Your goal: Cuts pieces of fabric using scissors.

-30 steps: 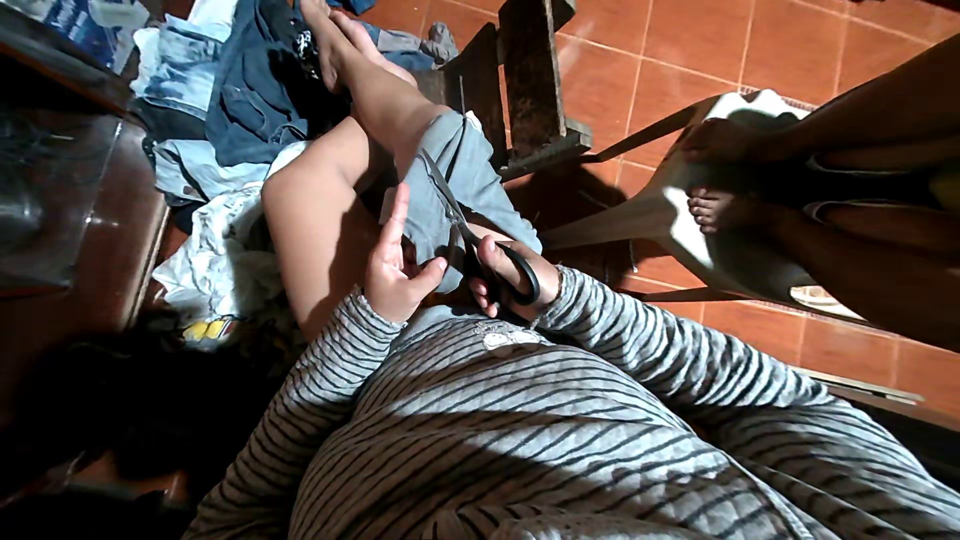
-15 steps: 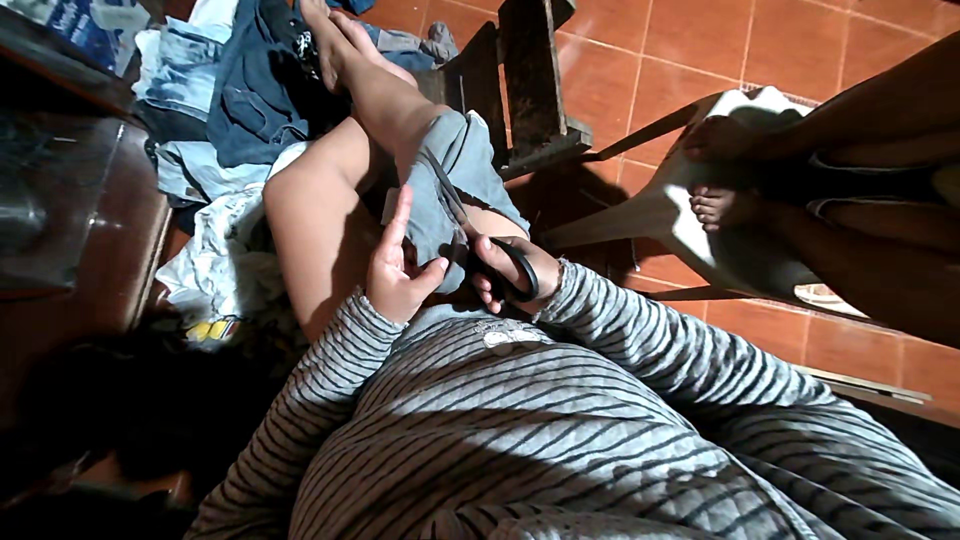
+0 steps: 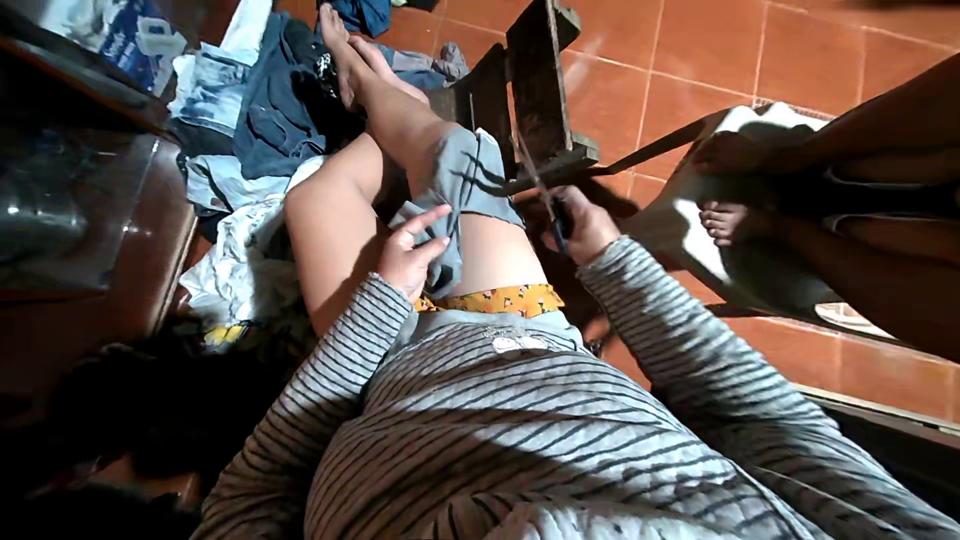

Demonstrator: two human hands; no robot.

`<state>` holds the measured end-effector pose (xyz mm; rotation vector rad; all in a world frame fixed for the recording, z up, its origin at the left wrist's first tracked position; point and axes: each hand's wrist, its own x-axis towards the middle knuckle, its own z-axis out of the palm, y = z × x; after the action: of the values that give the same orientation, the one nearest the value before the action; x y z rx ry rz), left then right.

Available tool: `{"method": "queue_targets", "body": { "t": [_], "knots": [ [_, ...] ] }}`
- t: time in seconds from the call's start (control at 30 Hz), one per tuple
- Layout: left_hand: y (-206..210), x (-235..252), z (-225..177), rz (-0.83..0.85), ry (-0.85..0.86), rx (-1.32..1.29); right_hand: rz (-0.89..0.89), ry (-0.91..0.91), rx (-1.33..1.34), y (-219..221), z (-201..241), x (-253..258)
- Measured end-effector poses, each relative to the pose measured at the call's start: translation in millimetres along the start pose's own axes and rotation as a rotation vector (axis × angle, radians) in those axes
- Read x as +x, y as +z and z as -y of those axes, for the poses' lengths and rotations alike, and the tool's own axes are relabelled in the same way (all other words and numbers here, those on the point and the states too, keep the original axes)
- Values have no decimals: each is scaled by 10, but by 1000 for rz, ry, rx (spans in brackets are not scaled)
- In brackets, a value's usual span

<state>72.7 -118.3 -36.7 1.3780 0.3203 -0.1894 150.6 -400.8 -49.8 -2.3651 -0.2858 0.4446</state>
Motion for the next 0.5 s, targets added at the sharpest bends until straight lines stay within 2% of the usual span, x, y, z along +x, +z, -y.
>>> {"method": "queue_targets", "body": {
  "t": [0.07, 0.13, 0.2, 0.27, 0.33, 0.4, 0.5],
  "knots": [
    [-7, 49, -69, 86, -32, 18, -6, -36, 72, 243, -148, 143],
    [-64, 172, -142, 86, -13, 91, 8, -16, 137, 364, -205, 260],
    [-142, 392, -286, 42, 24, 177, -30, 9, 185, 295, -227, 455],
    [-232, 699, -514, -24, 100, 301, -152, 10, 262, 27, -92, 671],
    [-281, 965, -879, -82, 246, 395, -304, -67, 323, -404, 200, 835],
    [-262, 1080, -1273, -122, 428, 382, -461, -233, 345, -851, 500, 910],
    [-194, 914, -1619, -169, 764, 326, -600, -537, 396, -1175, 886, 731]
  ]
}}
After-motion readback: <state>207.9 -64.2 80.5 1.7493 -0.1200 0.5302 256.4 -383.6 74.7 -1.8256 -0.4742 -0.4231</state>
